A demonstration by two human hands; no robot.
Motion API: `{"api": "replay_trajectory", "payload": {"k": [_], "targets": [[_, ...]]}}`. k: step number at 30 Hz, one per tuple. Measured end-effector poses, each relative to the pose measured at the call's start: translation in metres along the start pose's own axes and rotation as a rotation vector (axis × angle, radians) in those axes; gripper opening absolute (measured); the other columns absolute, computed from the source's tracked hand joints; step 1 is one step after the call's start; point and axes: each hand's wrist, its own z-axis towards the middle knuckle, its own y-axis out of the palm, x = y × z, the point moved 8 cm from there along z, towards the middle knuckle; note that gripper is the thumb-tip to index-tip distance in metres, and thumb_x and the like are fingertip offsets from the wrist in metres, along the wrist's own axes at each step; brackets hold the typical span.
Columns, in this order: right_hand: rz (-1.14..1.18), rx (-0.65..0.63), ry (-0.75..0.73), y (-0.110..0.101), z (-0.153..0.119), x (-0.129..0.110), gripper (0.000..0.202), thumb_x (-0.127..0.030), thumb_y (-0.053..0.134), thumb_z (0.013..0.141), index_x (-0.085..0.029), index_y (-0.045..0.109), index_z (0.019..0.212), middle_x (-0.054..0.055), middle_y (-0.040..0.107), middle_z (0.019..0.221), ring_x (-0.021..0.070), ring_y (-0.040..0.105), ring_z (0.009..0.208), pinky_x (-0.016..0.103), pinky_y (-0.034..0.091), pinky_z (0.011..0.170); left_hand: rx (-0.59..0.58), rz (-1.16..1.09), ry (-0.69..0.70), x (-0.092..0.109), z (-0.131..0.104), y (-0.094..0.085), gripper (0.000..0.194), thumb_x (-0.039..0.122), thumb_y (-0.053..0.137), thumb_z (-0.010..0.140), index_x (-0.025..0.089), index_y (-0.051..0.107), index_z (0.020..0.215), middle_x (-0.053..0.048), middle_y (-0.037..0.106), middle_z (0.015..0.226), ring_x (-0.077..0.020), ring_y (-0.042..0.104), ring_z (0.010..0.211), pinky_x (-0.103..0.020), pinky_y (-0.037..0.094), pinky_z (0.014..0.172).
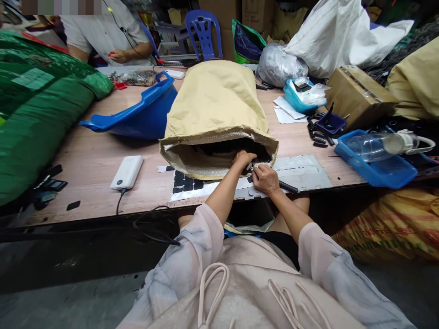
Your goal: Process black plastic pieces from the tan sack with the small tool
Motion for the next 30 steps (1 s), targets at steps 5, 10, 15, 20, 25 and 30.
{"api": "replay_trajectory", "payload": {"k": [5, 10, 15, 20, 25, 30], "targets": [[0.010, 0.013, -0.001, -0.001, 0.000, 0.001, 0.019, -0.023, 0.055, 0.096, -0.019, 0.072, 0.088, 0.009, 0.066, 0.088, 0.0229, 0.051, 0.088, 0.034, 0.035, 0.076, 0.080, -0.218, 0.084, -0.007, -0.021, -0.036, 0.032, 0.045, 0.074, 0.076, 0.018, 0.062, 0.063, -0.004, 0.061, 0.059, -0.0236, 0.068, 0.066, -0.028, 0.046, 0.057], [0.021, 0.032, 0.007, -0.001, -0.001, 0.002, 0.018, -0.022, 0.054, 0.095, -0.019, 0.072, 0.090, 0.009, 0.065, 0.089, 0.0232, 0.051, 0.089, 0.034, 0.035, 0.076, 0.205, -0.469, 0.278, -0.020, -0.049, -0.091, 0.015, 0.031, 0.069, 0.075, 0.019, 0.059, 0.074, 0.004, 0.056, 0.064, -0.0129, 0.059, 0.058, -0.022, 0.046, 0.057], [0.031, 0.036, 0.037, -0.002, -0.001, 0.004, 0.018, -0.023, 0.054, 0.095, -0.020, 0.071, 0.089, 0.009, 0.064, 0.089, 0.0235, 0.050, 0.088, 0.034, 0.035, 0.076, 0.084, -0.033, 0.494, -0.041, -0.077, -0.083, 0.012, 0.024, 0.076, 0.070, 0.019, 0.066, 0.074, 0.004, 0.061, 0.066, -0.0134, 0.055, 0.063, -0.026, 0.042, 0.063], [0.027, 0.019, 0.053, -0.002, 0.000, 0.005, 0.018, -0.025, 0.055, 0.095, -0.020, 0.072, 0.092, 0.009, 0.065, 0.091, 0.0236, 0.051, 0.089, 0.034, 0.036, 0.076, 0.066, 0.175, 0.683, -0.062, -0.090, -0.049, 0.014, 0.029, 0.080, 0.077, 0.021, 0.076, 0.088, -0.003, 0.071, 0.089, -0.0218, 0.062, 0.088, -0.033, 0.048, 0.082], [0.023, 0.012, 0.086, -0.004, -0.001, 0.007, 0.020, -0.026, 0.054, 0.095, -0.020, 0.073, 0.096, 0.009, 0.066, 0.094, 0.0240, 0.053, 0.091, 0.034, 0.037, 0.077, 0.057, 0.183, 0.767, -0.070, -0.090, -0.042, 0.025, 0.033, 0.086, 0.076, 0.022, 0.077, 0.097, -0.004, 0.070, 0.096, -0.0243, 0.062, 0.096, -0.037, 0.049, 0.089], [0.030, -0.037, 0.143, -0.002, 0.002, 0.010, 0.018, -0.028, 0.056, 0.094, -0.020, 0.072, 0.098, 0.010, 0.066, 0.098, 0.0245, 0.054, 0.094, 0.034, 0.038, 0.079, 0.039, 0.170, 0.772, -0.072, -0.089, -0.045, 0.019, 0.031, 0.084, 0.078, 0.022, 0.077, 0.093, -0.004, 0.069, 0.095, -0.0239, 0.061, 0.094, -0.037, 0.049, 0.088]]}}
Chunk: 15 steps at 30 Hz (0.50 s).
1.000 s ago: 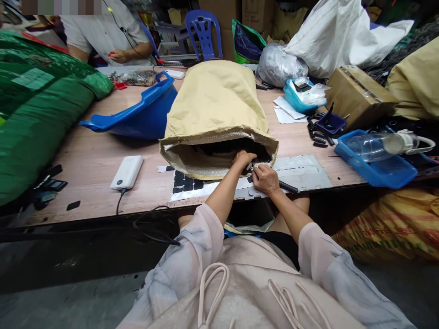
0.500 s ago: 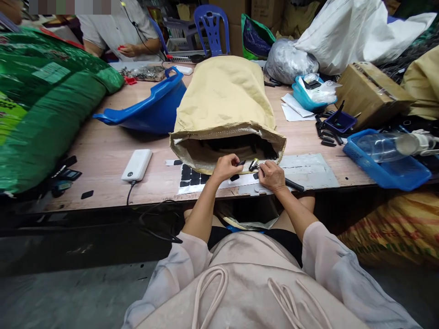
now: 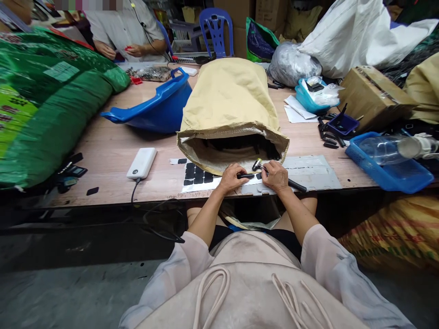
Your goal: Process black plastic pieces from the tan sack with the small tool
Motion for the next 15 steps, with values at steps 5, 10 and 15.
{"api": "replay_trajectory", "payload": {"k": [5, 10, 15], "targets": [[0.005, -0.084, 0.061, 0.002, 0.006, 0.005, 0.013, -0.028, 0.059, 0.093, -0.019, 0.068, 0.097, 0.012, 0.066, 0.103, 0.0255, 0.055, 0.097, 0.034, 0.039, 0.080, -0.020, 0.000, 0.027, 0.004, -0.001, 0.003, 0.019, 0.036, 0.084, 0.080, 0.023, 0.080, 0.093, -0.004, 0.070, 0.089, -0.0239, 0.060, 0.094, -0.036, 0.048, 0.088], [0.059, -0.093, 0.060, -0.008, -0.001, 0.003, 0.017, -0.028, 0.054, 0.097, -0.019, 0.065, 0.107, 0.010, 0.071, 0.103, 0.0236, 0.060, 0.093, 0.031, 0.040, 0.076, -0.022, -0.005, 0.003, 0.005, 0.000, 0.003, 0.019, 0.033, 0.081, 0.080, 0.023, 0.077, 0.096, -0.003, 0.073, 0.091, -0.0228, 0.060, 0.092, -0.035, 0.048, 0.088], [0.170, -0.014, 0.026, -0.023, -0.014, -0.007, 0.025, -0.028, 0.054, 0.098, -0.024, 0.065, 0.120, 0.006, 0.076, 0.111, 0.0213, 0.067, 0.094, 0.029, 0.043, 0.073, -0.030, -0.012, 0.000, 0.006, 0.001, 0.003, 0.017, 0.028, 0.078, 0.080, 0.022, 0.077, 0.095, -0.003, 0.073, 0.093, -0.0235, 0.060, 0.094, -0.036, 0.048, 0.091]]}}
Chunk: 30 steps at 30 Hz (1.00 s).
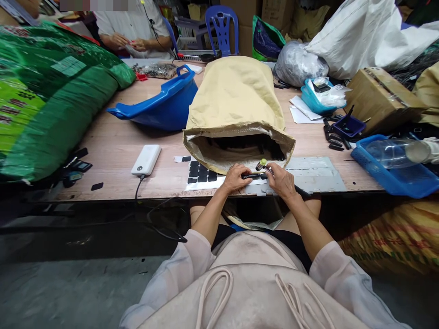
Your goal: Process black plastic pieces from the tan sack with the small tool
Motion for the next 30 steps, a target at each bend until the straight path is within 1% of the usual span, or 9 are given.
{"api": "replay_trajectory", "payload": {"k": [2, 5, 8, 12, 15, 18, 22, 24, 30], "targets": [[0.044, 0.023, -0.002, -0.001, -0.004, -0.004, 0.027, -0.026, 0.055, 0.096, -0.025, 0.067, 0.121, 0.005, 0.076, 0.113, 0.0205, 0.068, 0.095, 0.029, 0.046, 0.076, -0.002, 0.001, -0.004, 0.000, 0.000, 0.000, 0.016, 0.028, 0.077, 0.080, 0.023, 0.078, 0.095, -0.003, 0.073, 0.093, -0.0234, 0.060, 0.093, -0.035, 0.048, 0.090], [0.099, 0.011, 0.017, 0.001, -0.006, -0.007, 0.025, -0.025, 0.058, 0.094, -0.025, 0.071, 0.115, 0.004, 0.077, 0.109, 0.0202, 0.069, 0.093, 0.029, 0.048, 0.079, -0.005, -0.011, -0.020, 0.000, 0.001, -0.001, 0.014, 0.028, 0.078, 0.080, 0.023, 0.079, 0.094, -0.003, 0.072, 0.090, -0.0225, 0.060, 0.092, -0.034, 0.048, 0.088], [0.117, 0.022, -0.002, -0.002, -0.008, -0.016, 0.026, -0.024, 0.058, 0.095, -0.025, 0.074, 0.116, 0.005, 0.077, 0.106, 0.0203, 0.068, 0.093, 0.029, 0.049, 0.081, -0.004, -0.026, -0.033, -0.001, 0.001, -0.002, 0.015, 0.028, 0.080, 0.080, 0.022, 0.079, 0.094, -0.003, 0.072, 0.088, -0.0222, 0.060, 0.091, -0.034, 0.048, 0.087], [0.071, 0.070, -0.087, -0.009, -0.010, -0.034, 0.030, -0.025, 0.052, 0.100, -0.023, 0.074, 0.121, 0.007, 0.076, 0.102, 0.0200, 0.067, 0.094, 0.028, 0.047, 0.086, -0.002, -0.037, -0.033, -0.001, 0.001, -0.002, 0.014, 0.028, 0.082, 0.078, 0.021, 0.078, 0.090, -0.003, 0.071, 0.088, -0.0227, 0.059, 0.091, -0.034, 0.048, 0.086], [0.007, 0.027, -0.122, -0.004, -0.011, -0.040, 0.028, -0.024, 0.054, 0.099, -0.023, 0.075, 0.118, 0.006, 0.075, 0.095, 0.0200, 0.066, 0.091, 0.028, 0.046, 0.082, 0.010, -0.037, -0.036, -0.002, 0.002, -0.002, 0.013, 0.029, 0.082, 0.078, 0.020, 0.076, 0.086, -0.003, 0.071, 0.087, -0.0223, 0.058, 0.089, -0.033, 0.048, 0.084], [0.003, 0.013, -0.097, -0.003, -0.009, -0.035, 0.028, -0.023, 0.055, 0.098, -0.024, 0.076, 0.117, 0.006, 0.075, 0.094, 0.0196, 0.065, 0.089, 0.027, 0.046, 0.079, 0.019, -0.045, -0.042, -0.002, 0.002, -0.002, 0.013, 0.027, 0.082, 0.077, 0.021, 0.077, 0.087, -0.003, 0.071, 0.086, -0.0218, 0.059, 0.088, -0.033, 0.048, 0.085], [0.056, 0.100, -0.040, -0.016, -0.007, -0.023, 0.030, -0.025, 0.053, 0.099, -0.024, 0.075, 0.121, 0.006, 0.075, 0.101, 0.0201, 0.067, 0.093, 0.028, 0.048, 0.082, 0.015, -0.070, -0.034, 0.000, 0.001, -0.001, 0.014, 0.025, 0.081, 0.077, 0.021, 0.079, 0.091, -0.003, 0.072, 0.087, -0.0221, 0.060, 0.089, -0.034, 0.048, 0.086], [0.069, 0.122, -0.024, -0.020, -0.008, -0.019, 0.031, -0.025, 0.053, 0.100, -0.024, 0.075, 0.121, 0.006, 0.076, 0.102, 0.0203, 0.068, 0.094, 0.028, 0.048, 0.083, 0.024, -0.073, -0.035, 0.000, 0.001, -0.003, 0.014, 0.025, 0.080, 0.077, 0.020, 0.079, 0.090, -0.004, 0.073, 0.087, -0.0222, 0.060, 0.089, -0.034, 0.049, 0.085], [0.036, 0.046, -0.022, -0.009, -0.015, -0.013, 0.028, -0.024, 0.057, 0.096, -0.026, 0.076, 0.116, 0.005, 0.076, 0.098, 0.0196, 0.067, 0.090, 0.028, 0.047, 0.078, 0.022, -0.057, -0.054, -0.001, 0.001, -0.002, 0.014, 0.027, 0.079, 0.077, 0.021, 0.079, 0.089, -0.003, 0.072, 0.086, -0.0222, 0.061, 0.089, -0.034, 0.049, 0.086]]}}
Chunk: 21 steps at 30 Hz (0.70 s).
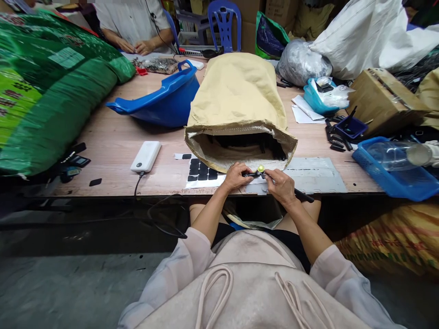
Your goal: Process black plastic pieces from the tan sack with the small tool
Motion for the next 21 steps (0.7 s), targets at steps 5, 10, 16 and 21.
{"api": "replay_trajectory", "payload": {"k": [5, 10, 16, 21], "targets": [[-0.019, 0.072, 0.037, -0.006, 0.015, 0.016, 0.029, -0.025, 0.056, 0.096, -0.026, 0.076, 0.118, 0.005, 0.076, 0.104, 0.0210, 0.067, 0.094, 0.030, 0.047, 0.081, 0.005, 0.025, 0.010, 0.001, 0.000, 0.000, 0.015, 0.027, 0.078, 0.077, 0.021, 0.078, 0.090, -0.003, 0.072, 0.087, -0.0231, 0.060, 0.090, -0.035, 0.048, 0.088], [-0.091, 0.047, 0.011, 0.004, 0.034, 0.036, 0.034, -0.017, 0.056, 0.091, -0.024, 0.076, 0.117, 0.007, 0.074, 0.101, 0.0229, 0.062, 0.093, 0.033, 0.044, 0.082, -0.016, 0.047, -0.001, 0.000, 0.000, 0.001, 0.019, 0.026, 0.079, 0.075, 0.022, 0.077, 0.093, -0.003, 0.072, 0.090, -0.0241, 0.060, 0.093, -0.035, 0.049, 0.088], [-0.129, 0.019, -0.078, 0.026, 0.030, 0.042, 0.039, -0.011, 0.051, 0.091, -0.025, 0.077, 0.118, 0.006, 0.072, 0.099, 0.0225, 0.057, 0.091, 0.034, 0.039, 0.083, -0.030, 0.056, -0.003, -0.003, 0.000, 0.003, 0.018, 0.028, 0.079, 0.077, 0.023, 0.078, 0.095, -0.003, 0.072, 0.090, -0.0244, 0.061, 0.094, -0.036, 0.048, 0.089], [-0.121, 0.026, -0.078, 0.028, 0.024, 0.042, 0.038, -0.014, 0.050, 0.096, -0.026, 0.077, 0.119, 0.007, 0.073, 0.100, 0.0233, 0.055, 0.093, 0.035, 0.038, 0.083, -0.033, 0.021, 0.018, -0.004, -0.002, 0.001, 0.016, 0.033, 0.074, 0.086, 0.022, 0.079, 0.097, -0.005, 0.073, 0.092, -0.0245, 0.060, 0.096, -0.036, 0.047, 0.088]]}}
